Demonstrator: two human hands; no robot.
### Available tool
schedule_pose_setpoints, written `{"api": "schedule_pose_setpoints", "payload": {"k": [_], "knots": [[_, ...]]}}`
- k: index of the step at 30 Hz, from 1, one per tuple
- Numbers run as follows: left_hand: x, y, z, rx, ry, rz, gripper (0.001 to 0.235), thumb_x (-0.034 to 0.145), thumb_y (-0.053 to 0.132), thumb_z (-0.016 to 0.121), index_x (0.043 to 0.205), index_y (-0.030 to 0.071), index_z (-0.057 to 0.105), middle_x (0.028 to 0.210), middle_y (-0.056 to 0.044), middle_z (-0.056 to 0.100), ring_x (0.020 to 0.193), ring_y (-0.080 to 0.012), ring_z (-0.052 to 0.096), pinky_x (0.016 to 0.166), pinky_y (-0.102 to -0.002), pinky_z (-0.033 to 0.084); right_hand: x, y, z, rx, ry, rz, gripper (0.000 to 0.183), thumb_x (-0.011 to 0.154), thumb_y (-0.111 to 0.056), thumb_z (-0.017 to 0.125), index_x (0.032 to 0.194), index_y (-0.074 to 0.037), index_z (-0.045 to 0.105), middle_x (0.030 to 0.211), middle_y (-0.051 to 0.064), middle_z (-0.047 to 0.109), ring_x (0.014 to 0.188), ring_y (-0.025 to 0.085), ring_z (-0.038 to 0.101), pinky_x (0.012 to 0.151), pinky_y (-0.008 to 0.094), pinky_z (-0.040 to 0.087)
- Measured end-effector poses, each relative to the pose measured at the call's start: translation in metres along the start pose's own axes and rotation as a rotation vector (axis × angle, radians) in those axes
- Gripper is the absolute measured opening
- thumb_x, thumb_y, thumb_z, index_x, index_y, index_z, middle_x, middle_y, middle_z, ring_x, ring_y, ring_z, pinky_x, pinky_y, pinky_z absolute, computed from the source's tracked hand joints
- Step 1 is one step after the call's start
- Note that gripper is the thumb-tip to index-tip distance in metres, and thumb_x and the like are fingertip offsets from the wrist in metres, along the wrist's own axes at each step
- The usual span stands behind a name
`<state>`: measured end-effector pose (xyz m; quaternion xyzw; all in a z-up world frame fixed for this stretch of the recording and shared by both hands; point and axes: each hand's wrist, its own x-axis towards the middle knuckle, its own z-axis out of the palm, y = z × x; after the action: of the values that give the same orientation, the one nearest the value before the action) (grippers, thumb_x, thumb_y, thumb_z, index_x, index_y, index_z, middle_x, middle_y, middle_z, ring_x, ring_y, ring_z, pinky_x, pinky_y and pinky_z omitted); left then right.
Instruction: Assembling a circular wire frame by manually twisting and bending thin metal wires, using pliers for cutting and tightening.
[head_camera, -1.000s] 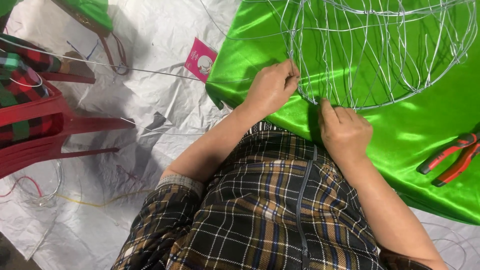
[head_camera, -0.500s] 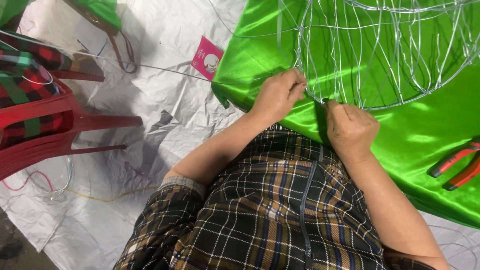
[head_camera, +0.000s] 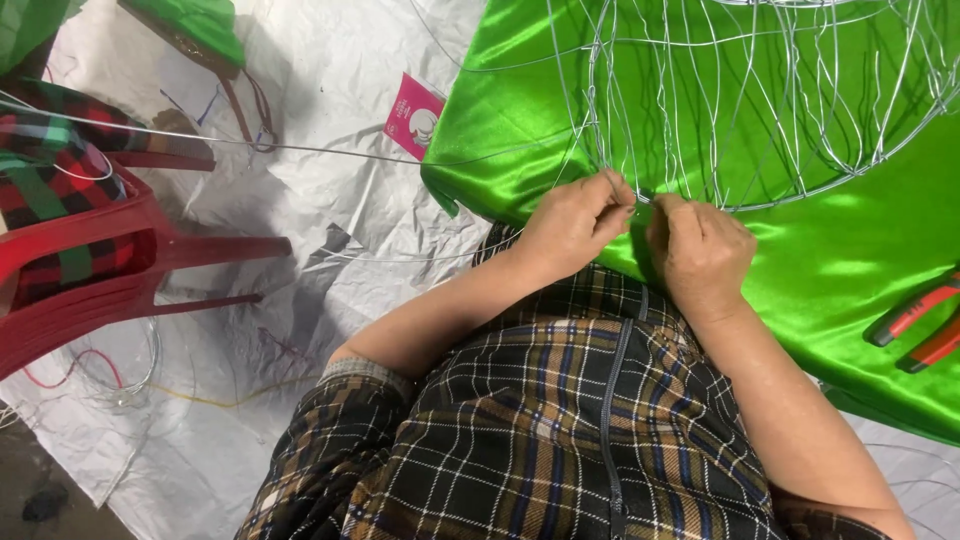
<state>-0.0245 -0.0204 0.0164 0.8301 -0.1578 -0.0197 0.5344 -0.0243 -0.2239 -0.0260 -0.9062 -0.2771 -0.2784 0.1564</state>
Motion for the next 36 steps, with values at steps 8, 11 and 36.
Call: {"api": "schedule_pose_setpoints", "payload": {"k": [8,11,36], "knots": [[-0.002,-0.009,0.015,-0.064,0.054,-0.018,0.009,0.097,0.002,0.06,0.105,-0.002,0.061,0.091,-0.017,0.074,0.08,-0.025,0.078,0.069,-0.036,0.066,-0.004,0.002,0.005,0.004,0.022,-0.026,0.005,0.1,-0.008,0.074,0.102,-0.009,0.071,0.068,0.003,0.058,0.059,0.022,0.065,0.055,0.032,0.055],[-0.001,-0.007,0.016,-0.039,0.107,0.012,0.008,0.098,0.005,0.062,0.105,0.003,0.064,0.088,-0.01,0.075,0.079,-0.0229,0.077,0.068,-0.032,0.065,-0.003,0.001,0.002,0.031,0.019,-0.007,0.007,0.098,-0.007,0.075,0.104,-0.008,0.071,0.068,0.004,0.059,0.059,0.022,0.065,0.055,0.032,0.055],[-0.016,-0.063,0.037,0.602,0.395,0.789,0.012,0.103,0.01,0.059,0.092,0.006,0.061,0.1,-0.012,0.068,0.074,-0.0228,0.07,0.063,-0.03,0.059,-0.007,0.01,0.012,0.119,0.045,-0.023,0.004,0.102,-0.011,0.073,0.098,-0.01,0.073,0.07,0.005,0.058,0.063,0.026,0.064,0.056,0.036,0.055]]}}
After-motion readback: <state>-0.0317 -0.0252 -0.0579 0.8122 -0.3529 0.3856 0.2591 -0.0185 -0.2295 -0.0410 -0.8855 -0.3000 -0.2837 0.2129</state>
